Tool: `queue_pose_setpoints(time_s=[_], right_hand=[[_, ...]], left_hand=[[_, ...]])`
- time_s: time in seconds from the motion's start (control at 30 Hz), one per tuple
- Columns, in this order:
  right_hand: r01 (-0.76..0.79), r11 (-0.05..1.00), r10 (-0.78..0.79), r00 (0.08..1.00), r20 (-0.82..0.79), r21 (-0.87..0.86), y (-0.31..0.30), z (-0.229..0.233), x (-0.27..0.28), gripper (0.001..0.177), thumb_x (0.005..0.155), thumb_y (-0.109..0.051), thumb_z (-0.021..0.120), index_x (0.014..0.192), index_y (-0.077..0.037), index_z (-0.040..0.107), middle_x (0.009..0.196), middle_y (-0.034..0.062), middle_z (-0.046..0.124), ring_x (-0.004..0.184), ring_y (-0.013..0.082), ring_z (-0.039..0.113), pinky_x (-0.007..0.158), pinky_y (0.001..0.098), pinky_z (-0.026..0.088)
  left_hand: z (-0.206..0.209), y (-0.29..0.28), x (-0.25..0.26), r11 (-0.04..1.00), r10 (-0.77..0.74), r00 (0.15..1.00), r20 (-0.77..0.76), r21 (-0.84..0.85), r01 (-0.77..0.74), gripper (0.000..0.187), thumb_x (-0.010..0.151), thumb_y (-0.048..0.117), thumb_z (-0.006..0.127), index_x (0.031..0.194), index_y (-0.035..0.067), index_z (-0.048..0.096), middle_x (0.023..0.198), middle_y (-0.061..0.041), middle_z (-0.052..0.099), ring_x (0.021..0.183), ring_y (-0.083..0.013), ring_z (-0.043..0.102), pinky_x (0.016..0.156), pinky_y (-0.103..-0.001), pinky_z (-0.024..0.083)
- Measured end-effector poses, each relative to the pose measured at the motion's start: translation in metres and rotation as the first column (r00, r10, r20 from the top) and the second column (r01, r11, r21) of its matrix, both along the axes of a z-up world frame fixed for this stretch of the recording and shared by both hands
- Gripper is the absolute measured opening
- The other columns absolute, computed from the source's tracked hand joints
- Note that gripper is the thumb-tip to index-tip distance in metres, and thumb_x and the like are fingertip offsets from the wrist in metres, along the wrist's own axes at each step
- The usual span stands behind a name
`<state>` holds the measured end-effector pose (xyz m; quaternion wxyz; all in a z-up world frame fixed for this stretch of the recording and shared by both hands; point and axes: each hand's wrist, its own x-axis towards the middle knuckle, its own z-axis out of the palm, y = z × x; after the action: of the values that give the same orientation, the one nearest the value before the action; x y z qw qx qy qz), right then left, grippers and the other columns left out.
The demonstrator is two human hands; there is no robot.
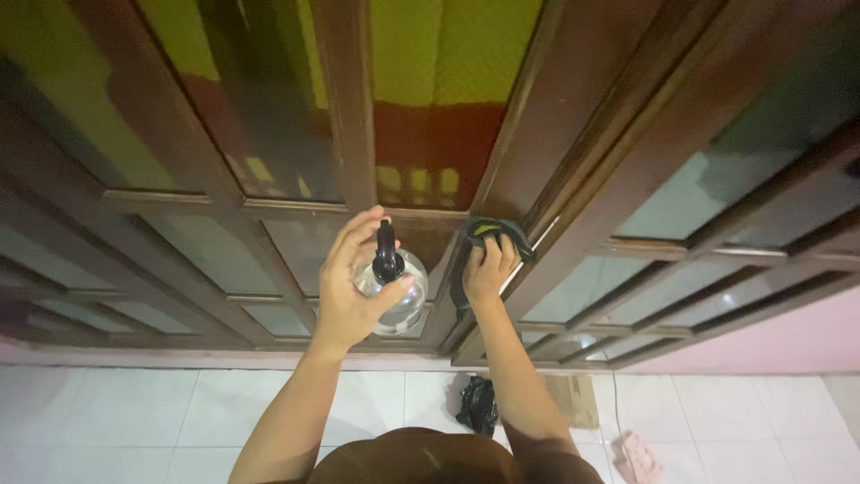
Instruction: The person wipes the glass panes and wooden frames of a glass door using a cloth while holding a spray bottle in the other hand.
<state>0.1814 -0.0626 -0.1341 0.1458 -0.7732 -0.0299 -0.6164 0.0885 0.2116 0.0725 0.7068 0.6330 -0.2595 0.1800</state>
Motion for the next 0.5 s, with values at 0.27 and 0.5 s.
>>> queue_pose_setpoints(time_s=[0.27, 0.5], right_hand=[[-0.007, 1.000, 0.008, 0.999, 0.038, -0.026, 0.010, 0.020, -0.002, 0.027, 0.092, -0.006, 0.071, 0.118, -0.002, 0.065, 0.128, 0.0199, 0.059, 0.119, 0.0418, 0.055, 0.107, 0.0527, 0.042], [-0.520, 0.753, 0.398, 0.847, -0.351, -0.402, 0.066, 0.133, -0.002, 0.051, 0.085, -0.011, 0.080, 0.133, -0.017, 0.067, 0.126, 0.0093, 0.071, 0.086, 0.0199, 0.072, 0.073, 0.0342, 0.058]], left_hand=[[-0.005, 0.004, -0.010, 1.000, 0.019, 1.000, 0.023, 0.007, -0.019, 0.061, 0.077, 0.009, 0.087, 0.130, 0.000, 0.059, 0.128, -0.013, 0.071, 0.120, -0.0221, 0.070, 0.106, -0.036, 0.056], [-0.002, 0.017, 0.004, 0.996, -0.072, 0.997, -0.007, -0.059, 0.071, 0.072, 0.075, 0.007, 0.085, 0.139, -0.001, 0.054, 0.136, -0.014, 0.065, 0.122, -0.0222, 0.068, 0.104, -0.036, 0.055]])
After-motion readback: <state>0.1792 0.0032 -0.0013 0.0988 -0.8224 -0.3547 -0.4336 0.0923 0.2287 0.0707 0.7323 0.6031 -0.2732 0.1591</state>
